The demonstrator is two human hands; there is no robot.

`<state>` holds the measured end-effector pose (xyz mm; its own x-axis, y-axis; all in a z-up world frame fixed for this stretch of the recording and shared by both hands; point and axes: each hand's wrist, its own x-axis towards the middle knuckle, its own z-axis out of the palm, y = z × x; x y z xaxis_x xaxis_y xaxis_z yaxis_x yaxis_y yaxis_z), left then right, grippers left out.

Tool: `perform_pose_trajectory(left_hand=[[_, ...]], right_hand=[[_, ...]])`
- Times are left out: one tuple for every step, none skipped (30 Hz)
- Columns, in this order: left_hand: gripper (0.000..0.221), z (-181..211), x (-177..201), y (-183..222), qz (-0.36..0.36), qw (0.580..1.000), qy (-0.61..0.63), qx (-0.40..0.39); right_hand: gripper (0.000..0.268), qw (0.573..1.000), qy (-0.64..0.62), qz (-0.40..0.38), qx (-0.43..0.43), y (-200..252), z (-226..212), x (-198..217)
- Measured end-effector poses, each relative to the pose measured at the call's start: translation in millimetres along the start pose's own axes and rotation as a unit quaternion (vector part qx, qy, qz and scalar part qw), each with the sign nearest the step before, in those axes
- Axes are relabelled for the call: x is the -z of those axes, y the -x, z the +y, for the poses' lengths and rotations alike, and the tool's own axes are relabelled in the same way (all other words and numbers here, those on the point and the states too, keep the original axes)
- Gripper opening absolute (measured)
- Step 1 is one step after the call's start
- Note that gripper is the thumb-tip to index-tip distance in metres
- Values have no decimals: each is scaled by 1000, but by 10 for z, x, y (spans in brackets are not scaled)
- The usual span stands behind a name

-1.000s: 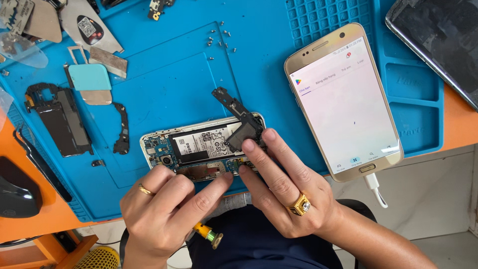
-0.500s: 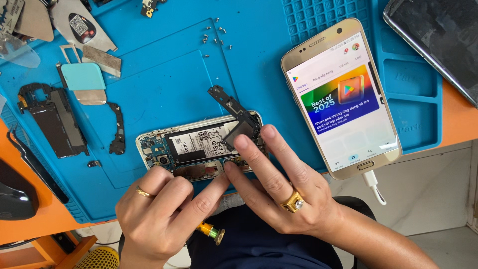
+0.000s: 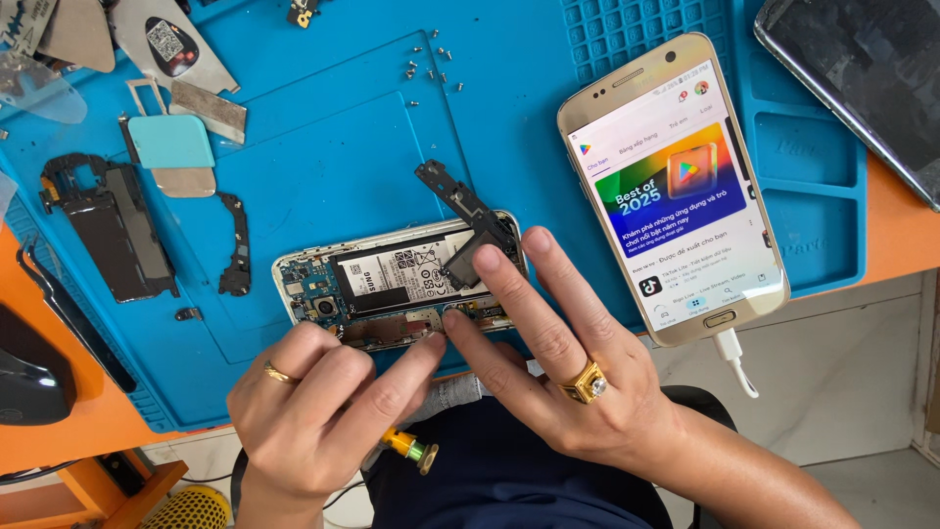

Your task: The person uses a screwdriver to remove screws from a disassembled smartphone on a blue mat. They then use tweezers to connect a ribbon cable and install a battery into the phone's chassis.

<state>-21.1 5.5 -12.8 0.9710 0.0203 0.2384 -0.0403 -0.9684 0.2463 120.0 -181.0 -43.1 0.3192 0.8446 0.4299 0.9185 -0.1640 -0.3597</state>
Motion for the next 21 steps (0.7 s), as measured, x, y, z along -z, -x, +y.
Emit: perform_pose_trajectory(left_hand=[[18, 0, 5, -14, 0, 1000, 0, 0], [19, -1, 13, -25, -1, 1000, -10, -12], [27, -1, 20, -36, -2, 999, -21, -24], [27, -2, 21, -33, -3, 1000, -21, -23], [25, -1, 21, -31, -1, 999, -29, -25], [22, -3, 17, -35, 3, 999, -35, -29], [22, -1, 10, -1, 3, 999, -35, -29], [25, -1, 0, 30, -5, 999, -34, -25], [27, -2, -10, 61, -13, 999, -34, -21], [27, 2, -8, 27, -13, 999, -34, -22], [28, 4, -7, -4, -4, 999, -35, -27], [30, 9, -3, -31, 5, 999, -37, -31], [30, 11, -2, -32, 5, 999, -38, -31], [28, 11, -2, -37, 8, 999, -37, -31], [25, 11, -2, -45, 11, 999, -36, -32], [25, 14, 1, -45, 11, 999, -36, -33], [23, 17, 3, -47, 9, 999, -31, -27], [21, 19, 4, -50, 7, 999, -26, -22], [21, 12, -3, -35, 7, 999, -26, -23], [15, 7, -7, -17, 4, 1000, -20, -19], [15, 3, -11, -1, 1, 1000, -14, -16]], right_hand=[[21, 1000, 0, 0, 0, -11, -10, 9], [19, 1000, 4, -1, -8, -23, -19, 15], [17, 1000, 9, -2, -17, -36, -29, 21], [17, 1000, 8, -3, -16, -34, -34, 26], [18, 1000, 18, -11, -19, -32, -39, 33], [22, 999, 31, -19, -22, -29, -41, 42], [22, 999, 31, -20, -22, -37, -40, 46], [18, 999, 15, -16, -24, -45, -39, 49], [19, 1000, -1, -12, -25, -53, -38, 54], [19, 1000, 0, -12, -25, -50, -38, 51], [19, 1000, -5, -7, -28, -48, -40, 46], [18, 999, -11, -2, -30, -45, -44, 41], [18, 999, -12, -2, -30, -41, -49, 36], [19, 999, -15, 2, -32, -39, -52, 33], [20, 999, -18, 7, -35, -36, -53, 30], [20, 999, -18, 8, -35, -26, -47, 23], [25, 999, -26, 16, -33, -15, -38, 16], [31, 999, -34, 24, -31, -3, -30, 9], [31, 999, -33, 25, -32, 1, -22, 12], [27, 999, -29, 19, -25, 4, -14, 14], [24, 999, -25, 14, -18, 8, -5, 17]])
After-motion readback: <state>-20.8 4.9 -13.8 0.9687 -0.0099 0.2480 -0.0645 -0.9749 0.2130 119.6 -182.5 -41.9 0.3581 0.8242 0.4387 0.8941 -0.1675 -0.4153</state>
